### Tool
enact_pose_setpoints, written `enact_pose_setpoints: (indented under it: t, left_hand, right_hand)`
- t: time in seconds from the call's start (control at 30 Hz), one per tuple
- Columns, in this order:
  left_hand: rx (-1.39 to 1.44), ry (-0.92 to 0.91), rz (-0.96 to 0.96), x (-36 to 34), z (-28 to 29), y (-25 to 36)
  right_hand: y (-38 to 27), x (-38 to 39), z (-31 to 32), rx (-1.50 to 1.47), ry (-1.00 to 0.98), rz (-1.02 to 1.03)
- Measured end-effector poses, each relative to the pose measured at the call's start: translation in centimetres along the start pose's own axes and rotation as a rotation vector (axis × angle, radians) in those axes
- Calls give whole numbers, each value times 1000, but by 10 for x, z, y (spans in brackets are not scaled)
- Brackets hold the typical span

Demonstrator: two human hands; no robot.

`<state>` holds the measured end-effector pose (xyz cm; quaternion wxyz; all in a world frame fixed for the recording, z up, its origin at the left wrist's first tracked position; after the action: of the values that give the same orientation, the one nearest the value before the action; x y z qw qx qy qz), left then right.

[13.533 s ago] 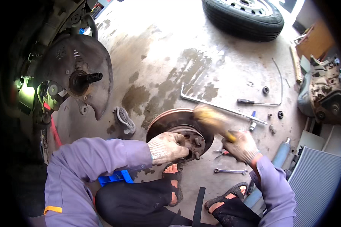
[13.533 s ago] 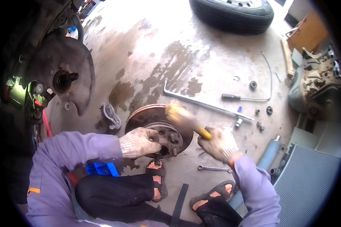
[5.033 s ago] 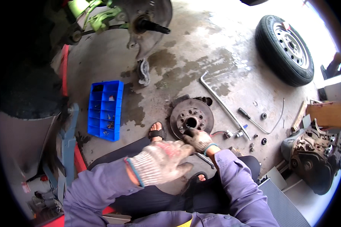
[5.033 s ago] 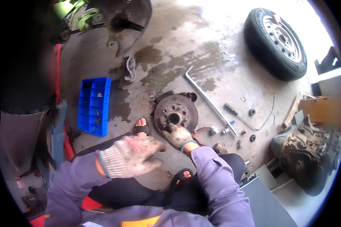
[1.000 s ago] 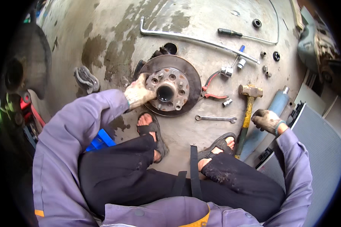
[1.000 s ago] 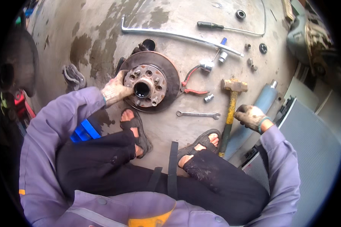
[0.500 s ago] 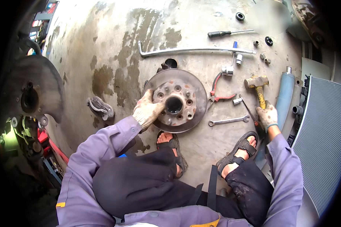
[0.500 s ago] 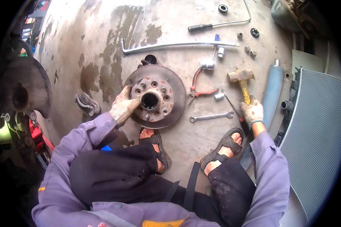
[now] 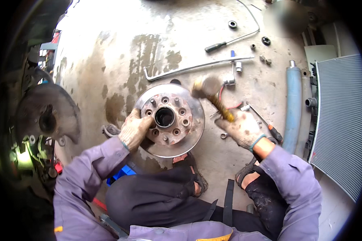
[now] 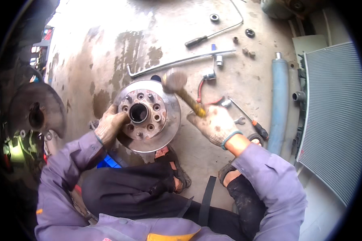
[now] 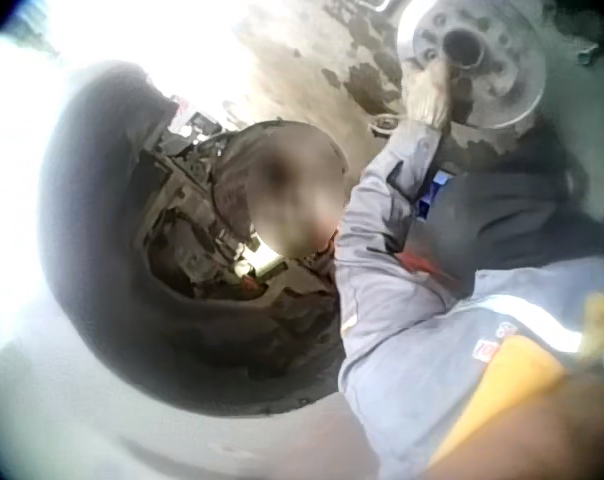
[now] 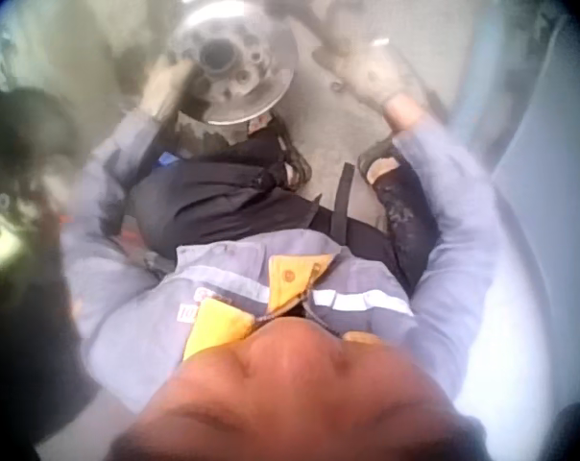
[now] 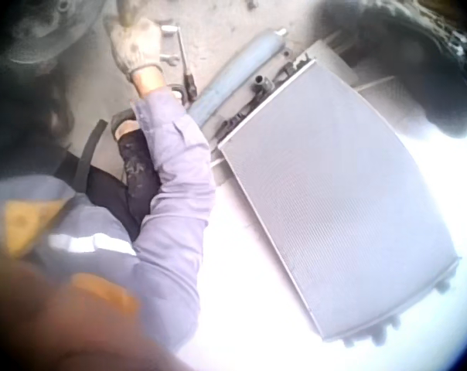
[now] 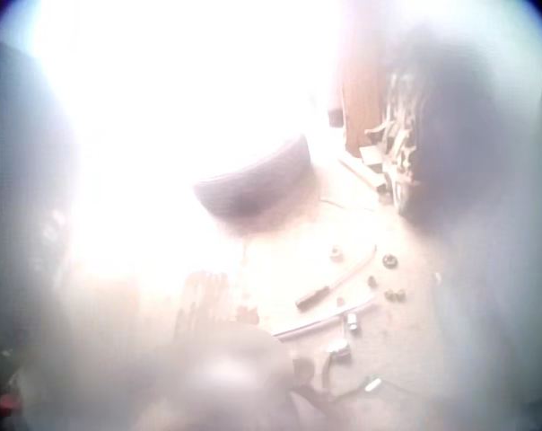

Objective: The person sits on the floor and works on a brake rotor, using a hammer to tap the bearing into place. They then use a wrench to tighten a nut on the rotor hub.

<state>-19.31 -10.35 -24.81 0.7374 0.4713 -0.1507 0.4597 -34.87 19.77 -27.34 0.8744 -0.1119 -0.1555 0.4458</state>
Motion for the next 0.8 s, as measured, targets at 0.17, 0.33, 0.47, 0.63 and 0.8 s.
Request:
enact_pose_setpoints:
  t: [0.17,0.33,0.47,0.63,0.8]
  left_hand:
    - [-120,40,95,5,32,-6]
    - [-134,83,83,39,33,73]
    - [-212,485,-164,54,143,123]
    - [-758,277,-432,97,112,233]
    - [-1069,305,-407,60,112,212]
  right_hand:
    - [-12,-22,118,-949,228,-375]
    - [-11,1,-36,-772,-277,-501]
    - [-16,-26,-7,-305,218,-192]
    - [62,-43,110,-874,128,-518]
    - [71,-87,249,-777,258,-389]
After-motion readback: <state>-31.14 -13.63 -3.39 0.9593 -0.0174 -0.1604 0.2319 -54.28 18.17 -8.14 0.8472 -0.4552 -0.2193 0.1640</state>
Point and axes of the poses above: each hand's wrist, its own x-axis away from the middle knuckle, its own z-axis out of the back of the hand, y = z × x, the point moved 8 cm from there along -x, towards the middle knuckle, and after that the axes turned 11 degrees about x, right-handed, at the moved point
